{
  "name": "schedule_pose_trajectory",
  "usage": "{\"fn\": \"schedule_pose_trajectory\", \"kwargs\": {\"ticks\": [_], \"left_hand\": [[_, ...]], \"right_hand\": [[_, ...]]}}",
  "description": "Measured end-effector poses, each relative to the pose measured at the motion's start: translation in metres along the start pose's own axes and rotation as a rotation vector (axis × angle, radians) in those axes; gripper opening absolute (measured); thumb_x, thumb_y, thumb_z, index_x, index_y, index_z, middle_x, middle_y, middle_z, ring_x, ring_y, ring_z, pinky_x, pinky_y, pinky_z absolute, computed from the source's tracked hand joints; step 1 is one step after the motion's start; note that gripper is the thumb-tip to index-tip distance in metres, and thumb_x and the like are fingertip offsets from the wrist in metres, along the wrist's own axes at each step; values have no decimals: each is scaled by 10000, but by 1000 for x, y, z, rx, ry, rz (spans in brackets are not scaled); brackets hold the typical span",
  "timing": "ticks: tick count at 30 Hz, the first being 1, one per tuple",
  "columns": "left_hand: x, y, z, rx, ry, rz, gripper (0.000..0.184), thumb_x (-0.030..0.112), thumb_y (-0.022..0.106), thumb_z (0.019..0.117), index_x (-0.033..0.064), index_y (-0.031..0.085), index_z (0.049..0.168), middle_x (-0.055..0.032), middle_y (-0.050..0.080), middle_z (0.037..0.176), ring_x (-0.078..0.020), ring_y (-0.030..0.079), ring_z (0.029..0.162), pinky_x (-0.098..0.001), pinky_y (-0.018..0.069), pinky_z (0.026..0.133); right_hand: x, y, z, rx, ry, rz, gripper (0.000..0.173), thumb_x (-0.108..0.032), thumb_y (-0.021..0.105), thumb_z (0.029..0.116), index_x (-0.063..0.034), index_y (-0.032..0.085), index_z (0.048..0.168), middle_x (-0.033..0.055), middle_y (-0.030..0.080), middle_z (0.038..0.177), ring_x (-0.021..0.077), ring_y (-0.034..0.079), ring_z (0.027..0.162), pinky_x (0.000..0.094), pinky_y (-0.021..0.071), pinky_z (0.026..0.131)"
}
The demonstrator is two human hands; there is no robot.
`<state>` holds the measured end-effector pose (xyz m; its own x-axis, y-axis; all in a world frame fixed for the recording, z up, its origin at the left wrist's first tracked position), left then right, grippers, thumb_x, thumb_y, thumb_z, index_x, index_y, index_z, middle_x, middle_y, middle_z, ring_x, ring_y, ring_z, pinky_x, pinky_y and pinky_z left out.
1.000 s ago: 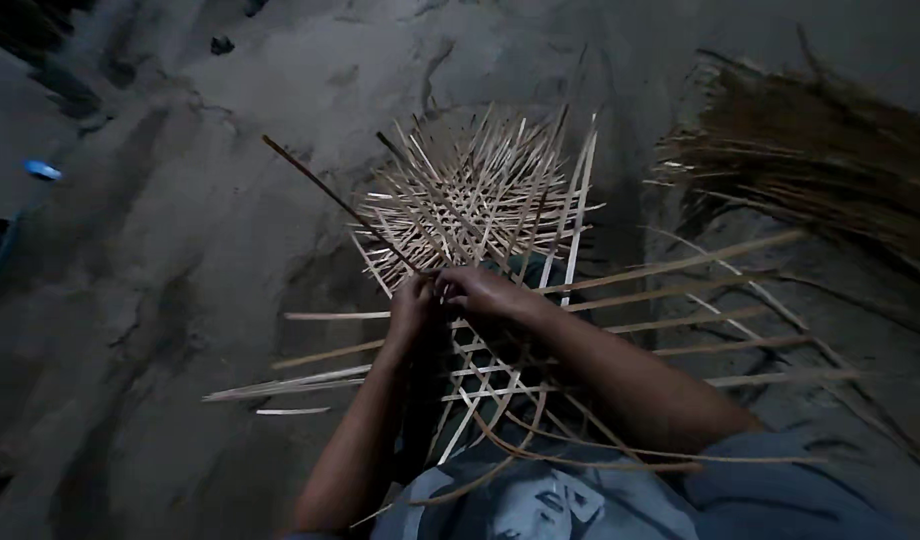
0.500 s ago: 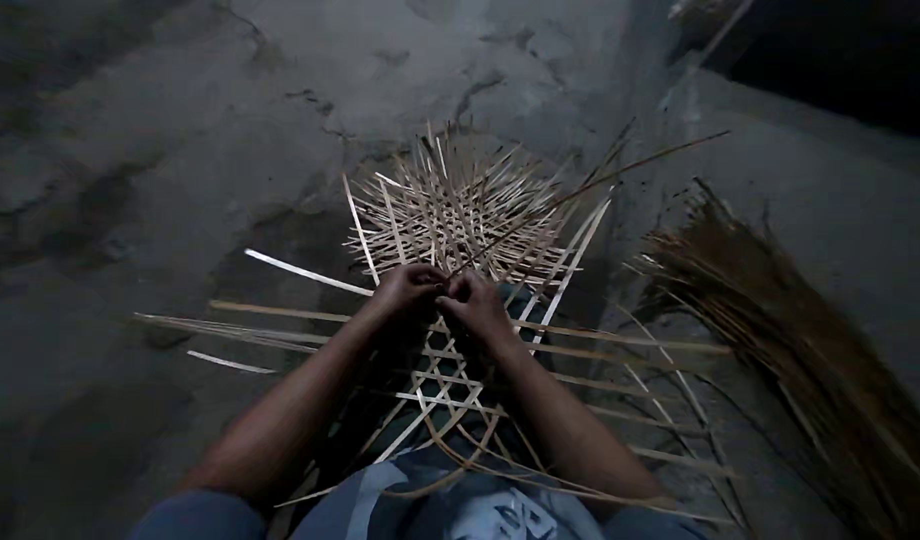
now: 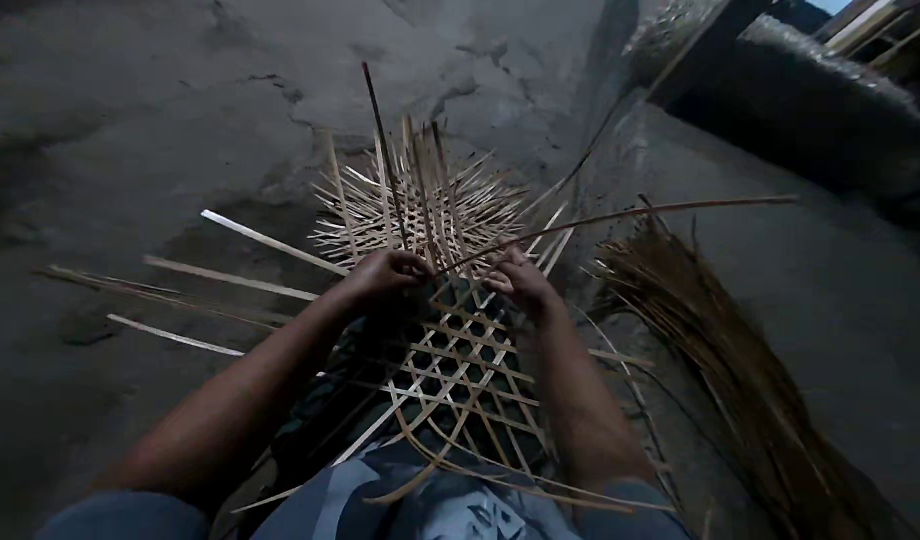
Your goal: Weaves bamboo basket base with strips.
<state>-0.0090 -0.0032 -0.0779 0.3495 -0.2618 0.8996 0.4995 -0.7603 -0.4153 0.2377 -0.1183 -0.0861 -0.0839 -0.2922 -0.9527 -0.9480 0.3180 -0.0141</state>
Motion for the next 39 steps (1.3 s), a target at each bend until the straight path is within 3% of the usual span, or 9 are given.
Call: {"fn": "schedule_pose_trajectory", "kwargs": {"ticks": [4,9,12,14,24,28,32,35,39], "left_hand": [[-20,1,-3,22,0,9,189,87,697,958,150,756,1126,-80,735,955,-193,686,794,-449,575,773],[-30,3,-12,41,-50,-155,194,59,649,983,137,740,1137,-65,733,969,-151,688,807,-368,579,772],[-29,5,-13,58,-25,-174,209,39,658,970,138,746,1133,-66,733,981,-158,679,794,-380,575,760],[-22,4,-14,56,11,-142,230,26,663,959,144,749,1136,-55,740,1011,-160,688,821,-392,578,780],[-5,3,-23,71,123,3,170,87,700,950,141,767,1097,-41,743,977,-163,682,848,-435,563,819],[-20,3,-24,61,118,-122,173,59,696,950,122,760,1099,-41,737,938,-127,668,775,-360,570,754],[-19,5,-23,36,87,-112,185,63,670,974,136,755,1121,-29,742,951,-115,673,774,-339,571,751],[-22,5,-22,39,95,-118,172,78,680,972,143,754,1112,-22,750,970,-117,691,806,-352,581,779],[-15,8,-26,90,116,-18,208,84,684,956,194,762,1114,-13,748,1027,-163,694,897,-460,565,850]], "right_hand": [[5,20,-5,-170,21,95,450,-290,456,1093,-180,424,1528,65,680,1264,185,683,1087,367,571,920],[31,34,-13,475,-150,664,440,-435,410,1095,-178,511,751,-78,434,518,54,454,426,231,468,470],[18,35,-26,520,-164,435,471,-397,344,1126,-32,641,1142,104,714,832,211,720,717,369,621,693],[4,36,-22,413,-92,285,435,-241,321,1136,-12,444,1485,205,675,1246,270,727,1031,403,606,885],[-26,56,8,-549,-91,-14,585,-172,382,1088,-235,218,1646,115,598,1441,248,633,1247,415,549,1009],[-14,67,2,-62,-116,10,316,-360,407,1111,-162,603,1261,-39,601,814,61,579,653,250,538,623],[3,73,-8,372,-152,333,493,-542,312,1089,-208,484,771,-84,398,547,52,417,453,244,432,480],[-4,74,-17,350,-232,327,545,-510,183,1113,-156,566,1273,55,736,991,198,735,859,388,613,766],[-15,75,-7,236,-148,220,573,-432,345,1122,-154,273,1618,175,440,1567,328,578,1321,503,554,1004]]}}
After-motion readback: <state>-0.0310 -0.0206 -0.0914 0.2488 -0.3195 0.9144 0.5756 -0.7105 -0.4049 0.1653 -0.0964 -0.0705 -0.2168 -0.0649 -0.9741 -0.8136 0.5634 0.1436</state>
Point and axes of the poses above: each hand's wrist, its own z-axis towards the middle knuckle, its own y-axis out of the palm, x = y × z, the point moved 4 cm from there along z, towards the middle knuckle
